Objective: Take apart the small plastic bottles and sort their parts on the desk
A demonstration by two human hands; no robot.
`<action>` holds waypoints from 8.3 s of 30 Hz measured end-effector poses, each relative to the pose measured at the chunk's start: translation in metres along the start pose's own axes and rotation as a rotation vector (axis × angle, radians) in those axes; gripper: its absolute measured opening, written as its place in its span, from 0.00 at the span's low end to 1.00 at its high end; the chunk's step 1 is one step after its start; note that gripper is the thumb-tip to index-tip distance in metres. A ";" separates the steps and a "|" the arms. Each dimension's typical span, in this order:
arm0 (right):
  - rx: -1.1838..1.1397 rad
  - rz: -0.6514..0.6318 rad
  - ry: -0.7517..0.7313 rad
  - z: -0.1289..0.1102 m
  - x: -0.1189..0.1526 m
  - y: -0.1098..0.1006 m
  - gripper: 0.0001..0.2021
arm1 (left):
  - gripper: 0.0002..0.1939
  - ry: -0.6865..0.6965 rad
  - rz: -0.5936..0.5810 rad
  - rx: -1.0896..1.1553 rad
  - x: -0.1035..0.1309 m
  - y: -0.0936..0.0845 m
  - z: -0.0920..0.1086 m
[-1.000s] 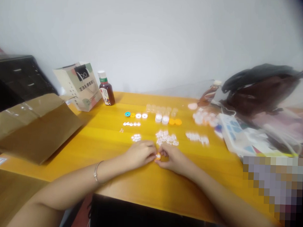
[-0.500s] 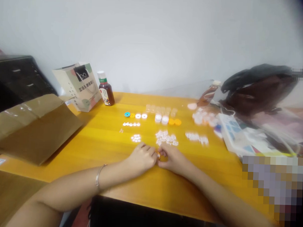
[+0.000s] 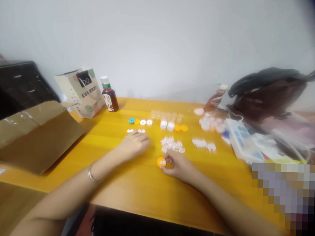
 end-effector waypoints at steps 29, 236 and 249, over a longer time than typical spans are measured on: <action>-0.012 0.066 -0.042 0.008 -0.006 -0.004 0.06 | 0.11 -0.025 -0.150 0.077 0.004 0.015 -0.027; 0.013 0.046 -0.089 0.001 -0.007 0.001 0.04 | 0.10 0.428 0.105 0.042 -0.007 0.025 0.038; 0.012 0.033 -0.078 0.002 -0.006 0.001 0.06 | 0.09 0.068 0.008 0.806 -0.015 0.030 0.025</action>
Point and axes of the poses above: each hand's wrist, its own x-axis away from the middle knuckle, its own y-axis out of the palm, z = x × y, the point moved 5 cm from there along -x, towards the middle knuckle, and after that the axes turned 7 degrees about -z, right-handed, at the moved point
